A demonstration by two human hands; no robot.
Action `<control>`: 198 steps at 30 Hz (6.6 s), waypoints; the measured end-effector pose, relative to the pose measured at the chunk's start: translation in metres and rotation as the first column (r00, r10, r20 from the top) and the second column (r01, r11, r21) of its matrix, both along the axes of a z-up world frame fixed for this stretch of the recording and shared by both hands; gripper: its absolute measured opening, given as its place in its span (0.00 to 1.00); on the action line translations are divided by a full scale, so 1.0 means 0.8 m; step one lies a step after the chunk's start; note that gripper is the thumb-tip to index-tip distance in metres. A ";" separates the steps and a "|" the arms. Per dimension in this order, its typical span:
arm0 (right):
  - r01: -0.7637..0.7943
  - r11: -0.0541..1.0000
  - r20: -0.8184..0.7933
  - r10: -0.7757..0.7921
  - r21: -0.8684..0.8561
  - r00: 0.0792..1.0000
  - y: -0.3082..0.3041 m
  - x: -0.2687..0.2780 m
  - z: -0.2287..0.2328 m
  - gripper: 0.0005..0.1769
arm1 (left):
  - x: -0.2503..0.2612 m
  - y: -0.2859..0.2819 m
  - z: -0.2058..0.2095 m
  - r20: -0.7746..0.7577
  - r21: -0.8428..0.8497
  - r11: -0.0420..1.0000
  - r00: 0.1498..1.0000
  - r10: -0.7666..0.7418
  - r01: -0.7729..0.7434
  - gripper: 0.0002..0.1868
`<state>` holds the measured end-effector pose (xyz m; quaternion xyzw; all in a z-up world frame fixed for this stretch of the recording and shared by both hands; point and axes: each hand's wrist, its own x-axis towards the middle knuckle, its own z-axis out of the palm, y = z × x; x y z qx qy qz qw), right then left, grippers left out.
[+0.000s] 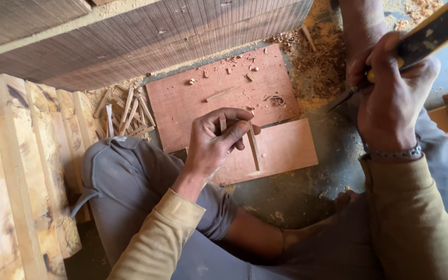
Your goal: The person sits on the floor and uses a chisel to carve and shape small wooden dowels. They repeatedly hold the dowels against a larger wooden structure and use the chisel to shave off material, creating wood shavings.
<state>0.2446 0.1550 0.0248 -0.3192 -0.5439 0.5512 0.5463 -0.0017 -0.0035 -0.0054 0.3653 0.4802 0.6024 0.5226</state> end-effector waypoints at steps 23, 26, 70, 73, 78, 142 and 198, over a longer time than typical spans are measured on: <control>-0.282 0.957 0.014 0.283 -0.068 0.959 -0.024 -0.043 -0.002 0.08 | -0.009 0.000 -0.015 -0.734 -0.104 0.956 0.628 -0.260 0.273 0.10; -0.279 0.957 0.011 0.281 -0.075 0.960 -0.023 -0.044 -0.003 0.08 | 0.006 0.001 -0.016 -0.830 -0.361 0.860 0.296 -0.473 0.361 0.11; -0.260 0.965 0.148 0.264 -0.046 0.953 -0.020 -0.039 0.006 0.06 | -0.035 0.093 -0.116 -0.949 0.045 0.990 0.303 0.084 -0.134 0.15; -0.229 0.973 0.121 0.232 -0.038 0.965 -0.016 -0.033 0.003 0.05 | -0.052 0.092 -0.086 -0.915 -0.035 0.983 0.401 0.041 -0.180 0.14; -0.231 0.972 0.046 0.234 -0.050 0.971 -0.011 -0.034 0.001 0.08 | -0.108 0.061 -0.069 -0.969 -0.093 0.922 0.247 0.003 -0.375 0.12; -0.108 0.994 0.099 0.105 0.023 0.990 0.011 0.005 0.015 0.06 | 0.052 -0.038 -0.059 -0.946 -0.290 0.944 0.103 -0.308 0.155 0.36; -0.143 0.985 0.172 0.158 -0.100 0.972 0.014 -0.017 0.001 0.05 | -0.147 0.140 -0.090 -0.819 0.566 0.824 -0.131 0.558 -0.033 0.13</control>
